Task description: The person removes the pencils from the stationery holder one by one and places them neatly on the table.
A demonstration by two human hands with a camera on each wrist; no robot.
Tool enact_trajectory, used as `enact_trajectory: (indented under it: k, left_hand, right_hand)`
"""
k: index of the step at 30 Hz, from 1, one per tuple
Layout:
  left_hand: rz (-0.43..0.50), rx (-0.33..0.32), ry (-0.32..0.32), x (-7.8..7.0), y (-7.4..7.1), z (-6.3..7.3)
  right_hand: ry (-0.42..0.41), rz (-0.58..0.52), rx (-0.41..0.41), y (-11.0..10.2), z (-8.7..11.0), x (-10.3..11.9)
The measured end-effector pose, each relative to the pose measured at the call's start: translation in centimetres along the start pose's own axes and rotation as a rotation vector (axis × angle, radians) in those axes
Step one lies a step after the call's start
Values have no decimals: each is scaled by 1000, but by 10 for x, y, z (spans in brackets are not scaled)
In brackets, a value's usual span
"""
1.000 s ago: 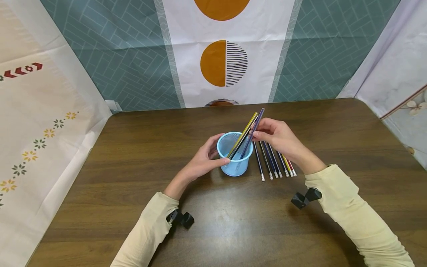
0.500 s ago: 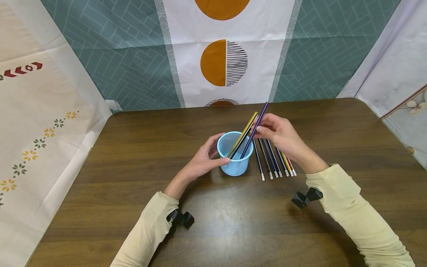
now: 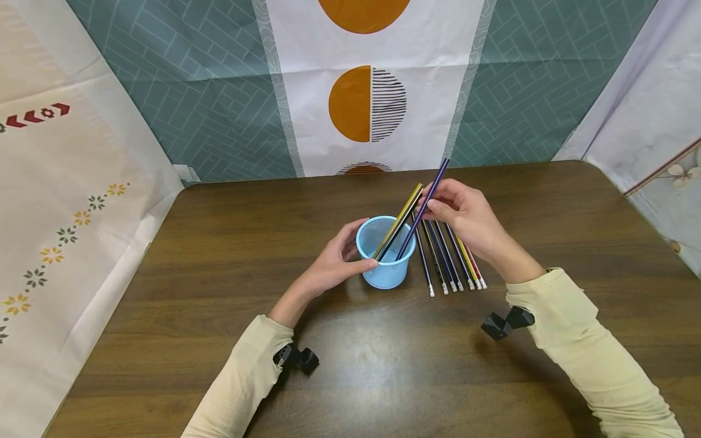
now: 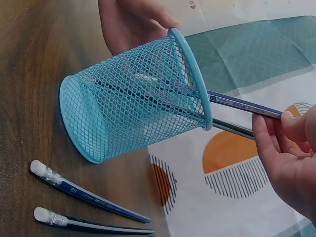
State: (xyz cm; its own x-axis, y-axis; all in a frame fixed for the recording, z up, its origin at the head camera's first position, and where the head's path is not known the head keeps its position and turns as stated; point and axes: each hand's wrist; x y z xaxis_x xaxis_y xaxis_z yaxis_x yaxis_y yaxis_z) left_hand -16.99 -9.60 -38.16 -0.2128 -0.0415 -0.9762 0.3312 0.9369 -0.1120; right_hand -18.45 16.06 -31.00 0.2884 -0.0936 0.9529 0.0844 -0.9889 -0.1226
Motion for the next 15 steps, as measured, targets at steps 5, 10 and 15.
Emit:
enact_trajectory:
  k: [5,10,15]
  left_hand:
    - [1,-2,-8,-2,0,-1]
    - [8,0,-12,-4,-1,-3]
    - [9,-1,-19,-5,-1,-4]
  right_hand:
    - [-13,4,-7,-1,-1,5]
    - [-22,48,-27,-3,-4,14]
    - [-53,9,-54,-7,-7,21]
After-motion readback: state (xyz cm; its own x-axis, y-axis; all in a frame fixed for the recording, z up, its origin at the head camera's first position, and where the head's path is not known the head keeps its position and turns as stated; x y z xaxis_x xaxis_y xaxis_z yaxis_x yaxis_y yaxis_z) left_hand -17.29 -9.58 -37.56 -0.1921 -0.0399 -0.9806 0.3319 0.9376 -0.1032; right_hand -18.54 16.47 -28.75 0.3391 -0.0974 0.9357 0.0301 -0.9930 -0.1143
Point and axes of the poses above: each hand's wrist, its own z-axis away from the middle knuckle, its own y-axis out of the palm, x = y × z, and after that the axes turned 9 degrees about -x, right-handed
